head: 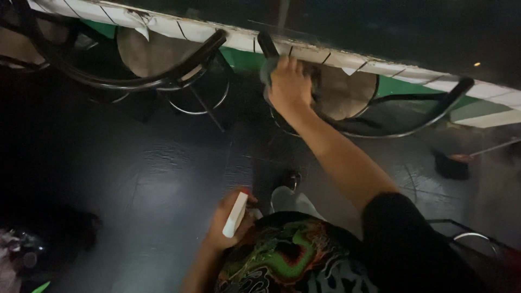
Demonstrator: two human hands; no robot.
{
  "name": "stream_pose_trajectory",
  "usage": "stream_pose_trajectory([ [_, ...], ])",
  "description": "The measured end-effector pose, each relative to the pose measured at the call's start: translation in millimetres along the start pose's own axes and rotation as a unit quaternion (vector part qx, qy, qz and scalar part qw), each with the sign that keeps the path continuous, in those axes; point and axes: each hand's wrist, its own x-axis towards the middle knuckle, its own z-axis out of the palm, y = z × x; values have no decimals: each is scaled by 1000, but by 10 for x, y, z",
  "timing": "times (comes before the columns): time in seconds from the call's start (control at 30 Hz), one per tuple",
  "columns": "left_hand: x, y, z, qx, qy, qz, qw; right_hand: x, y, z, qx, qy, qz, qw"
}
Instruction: Wiping down a long bar counter with a spray bottle and a cloth.
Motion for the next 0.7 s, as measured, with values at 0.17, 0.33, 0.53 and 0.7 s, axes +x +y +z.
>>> stream_pose_trajectory([
  [0.17,-333,-44,-124,23,13,83,996,528,-33,506,-36,17,15,999],
  [0.33,-571,-159,-211,13,1,117,993,77,42,217,-12,-12,70,997],
  [0.53,-435,-288,-253,33,-49,-28,998,-1075,883,307,-115,2,-15,993],
  [0.7,-147,-301,-195,49,-59,36,996,-1657,1711,-106,-150,-19,-106,983],
])
